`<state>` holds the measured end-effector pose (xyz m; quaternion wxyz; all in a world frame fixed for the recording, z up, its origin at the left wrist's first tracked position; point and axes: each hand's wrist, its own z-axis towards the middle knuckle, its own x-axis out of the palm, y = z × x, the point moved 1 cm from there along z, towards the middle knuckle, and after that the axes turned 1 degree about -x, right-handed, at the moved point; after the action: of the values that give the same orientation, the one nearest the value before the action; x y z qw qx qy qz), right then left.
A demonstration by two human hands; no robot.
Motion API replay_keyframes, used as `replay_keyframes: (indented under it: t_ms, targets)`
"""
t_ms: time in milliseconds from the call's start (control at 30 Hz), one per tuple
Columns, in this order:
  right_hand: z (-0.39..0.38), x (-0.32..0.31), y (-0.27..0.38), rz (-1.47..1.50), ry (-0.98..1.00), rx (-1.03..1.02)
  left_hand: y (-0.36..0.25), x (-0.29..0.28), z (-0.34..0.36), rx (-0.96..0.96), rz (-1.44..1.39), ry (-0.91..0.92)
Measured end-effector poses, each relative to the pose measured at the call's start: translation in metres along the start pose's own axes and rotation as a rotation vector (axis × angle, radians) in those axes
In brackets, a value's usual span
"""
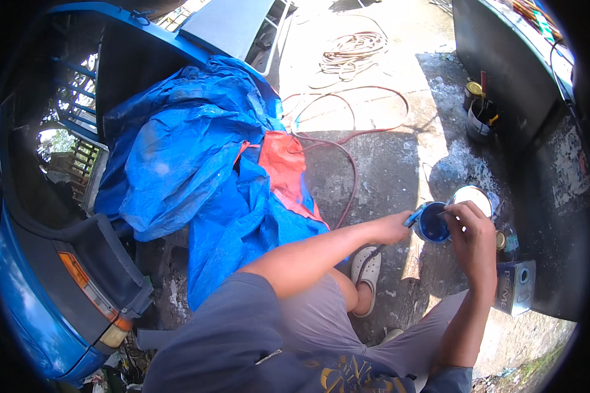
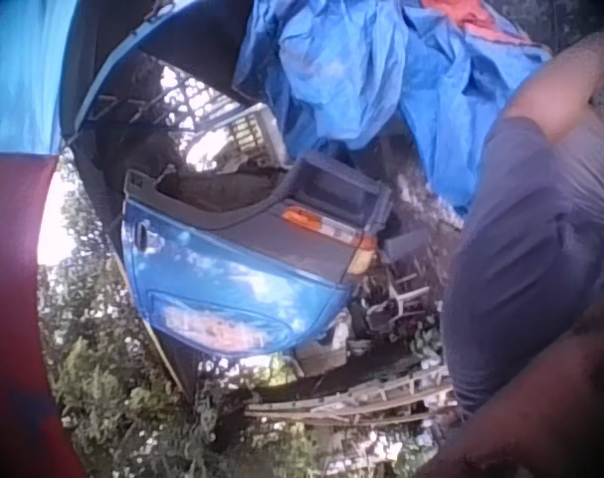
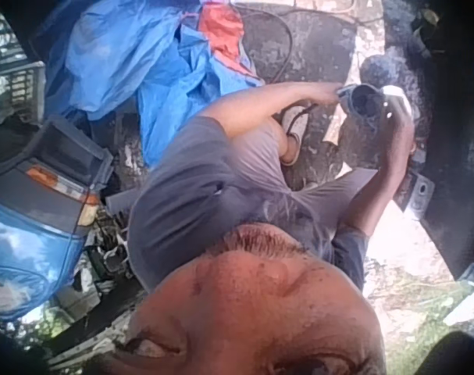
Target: The person pours blue paint into a spray gun cup, stirs it, and then sprays the blue paint onto the metal frame of a truck bed. The person sits on the ground during the preparation phase and stands while spraying.
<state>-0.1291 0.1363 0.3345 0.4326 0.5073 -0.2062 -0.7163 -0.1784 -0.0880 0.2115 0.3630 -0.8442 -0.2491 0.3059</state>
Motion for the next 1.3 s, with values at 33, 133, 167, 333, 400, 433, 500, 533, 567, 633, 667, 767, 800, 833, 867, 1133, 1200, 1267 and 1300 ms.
replay_keyframes:
  t_ms: [33,133,167,333,400,433,500,533,567,633,667,767,800,833,867,1133,1200,1267,1300]
  targets:
    - [0.0,0.001,0.007,0.031,0.018,-0.043,0.009,0.002,0.006,-0.006,0.007,-0.022]
    - [-0.002,-0.014,0.001,0.024,0.122,0.06,0.004,0.003,0.007,-0.053,0.056,-0.018]
    - [0.0,-0.012,-0.007,-0.062,0.058,0.033,0.016,0.006,0.011,-0.051,0.037,-0.035]
    - [-0.004,-0.006,-0.01,0.048,0.143,-0.058,-0.009,0.003,-0.004,-0.158,0.001,0.036]
    - [-0.005,-0.011,-0.013,-0.022,0.124,-0.034,-0.01,0.002,-0.002,-0.19,-0.012,0.064]
    - [-0.006,-0.014,-0.016,-0.083,0.072,-0.004,-0.009,0.005,0.0,-0.158,-0.012,0.062]
    - [-0.007,-0.011,-0.013,-0.09,0.035,-0.009,0.0,0.005,0.0,-0.1,-0.014,0.026]
    - [-0.008,-0.006,-0.013,-0.043,0.05,-0.033,0.015,0.006,0.008,-0.081,-0.05,0.039]
    - [-0.008,-0.002,-0.012,0.006,0.06,-0.057,0.012,0.005,0.007,-0.099,-0.039,0.045]
    - [-0.009,-0.008,-0.008,0.02,0.119,-0.024,0.004,0.004,0.003,-0.136,-0.021,0.052]
    - [-0.008,-0.013,-0.007,-0.017,0.125,0.006,-0.002,0.003,0.0,-0.133,-0.01,0.048]
    - [-0.007,-0.01,-0.013,-0.061,0.033,0.006,-0.012,0.004,-0.005,-0.122,-0.002,0.044]
    - [-0.006,-0.006,-0.01,-0.014,0.027,-0.02,-0.011,0.003,-0.006,-0.118,-0.016,0.05]
    - [-0.007,-0.003,-0.007,0.033,0.022,-0.047,-0.011,0.003,-0.006,-0.113,-0.03,0.054]
    - [-0.006,-0.005,-0.003,0.079,0.109,-0.042,-0.013,0.003,-0.006,-0.087,-0.001,0.041]
    - [-0.005,0.002,0.008,0.076,0.062,0.051,0.004,0.001,0.009,-0.055,0.08,0.043]
    - [-0.008,0.001,0.008,0.188,0.185,0.164,0.006,0.004,0.01,-0.042,0.075,0.036]
    - [-0.006,0.005,-0.005,0.239,0.12,0.22,0.006,0.005,0.01,-0.053,0.049,0.037]
    - [-0.003,0.007,-0.007,0.262,0.09,0.25,0.005,0.005,0.009,-0.049,0.043,0.033]
